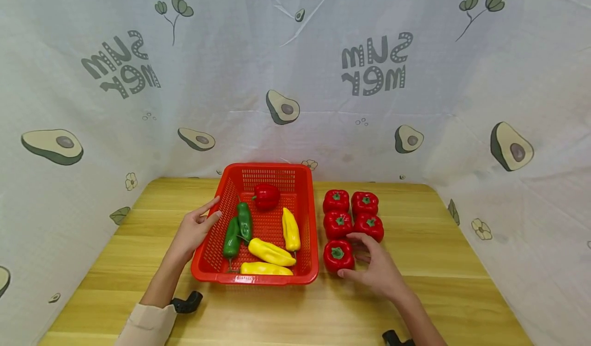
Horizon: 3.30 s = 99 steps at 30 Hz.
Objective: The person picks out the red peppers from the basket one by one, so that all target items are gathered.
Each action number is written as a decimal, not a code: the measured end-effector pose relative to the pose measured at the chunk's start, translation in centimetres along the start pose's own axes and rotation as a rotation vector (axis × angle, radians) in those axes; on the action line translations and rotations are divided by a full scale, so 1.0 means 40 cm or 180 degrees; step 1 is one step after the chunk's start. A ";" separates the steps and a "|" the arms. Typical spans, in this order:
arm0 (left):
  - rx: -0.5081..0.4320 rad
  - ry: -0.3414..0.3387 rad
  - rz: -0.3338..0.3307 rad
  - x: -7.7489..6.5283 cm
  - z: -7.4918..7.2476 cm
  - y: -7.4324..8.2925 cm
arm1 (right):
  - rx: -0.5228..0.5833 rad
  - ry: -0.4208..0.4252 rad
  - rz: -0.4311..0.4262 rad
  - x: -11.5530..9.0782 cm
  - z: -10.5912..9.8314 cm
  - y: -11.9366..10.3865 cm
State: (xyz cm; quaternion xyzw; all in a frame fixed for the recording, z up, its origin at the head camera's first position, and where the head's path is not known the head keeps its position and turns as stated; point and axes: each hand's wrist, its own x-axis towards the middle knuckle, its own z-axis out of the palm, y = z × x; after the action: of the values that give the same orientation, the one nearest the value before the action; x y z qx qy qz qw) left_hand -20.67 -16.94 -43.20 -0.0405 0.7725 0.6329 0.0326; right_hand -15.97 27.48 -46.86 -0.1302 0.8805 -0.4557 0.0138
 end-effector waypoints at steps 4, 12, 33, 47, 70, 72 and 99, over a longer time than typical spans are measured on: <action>0.0011 0.0009 0.0006 -0.007 0.001 0.012 | -0.0206 0.0104 -0.0106 -0.002 -0.019 -0.015; 0.0058 0.0065 -0.0002 0.038 0.001 -0.054 | -0.0327 0.0218 -0.0132 0.020 -0.049 -0.066; 0.0015 0.0018 0.0023 0.009 0.000 -0.023 | 0.0128 -0.0102 -0.0272 0.263 0.025 -0.209; 0.0020 0.0061 0.0123 0.038 -0.006 -0.066 | 0.0113 -0.0247 -0.0311 0.374 0.079 -0.303; -0.0014 0.0070 0.0051 0.042 -0.005 -0.067 | 0.0289 -0.0576 -0.0133 0.515 0.220 -0.339; -0.0011 0.0065 0.0060 0.043 -0.004 -0.068 | 0.0286 -0.0588 -0.0083 0.521 0.231 -0.328; -0.0051 -0.0014 0.0057 -0.012 -0.001 0.015 | -0.0502 -0.0951 0.0190 0.522 0.268 -0.255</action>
State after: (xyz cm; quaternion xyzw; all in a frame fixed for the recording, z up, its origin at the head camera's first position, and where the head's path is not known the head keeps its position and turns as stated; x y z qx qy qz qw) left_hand -20.24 -16.87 -42.57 -0.0325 0.7676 0.6394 0.0283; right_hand -32.41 8.23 -42.92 -0.1711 0.9051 -0.3601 0.1478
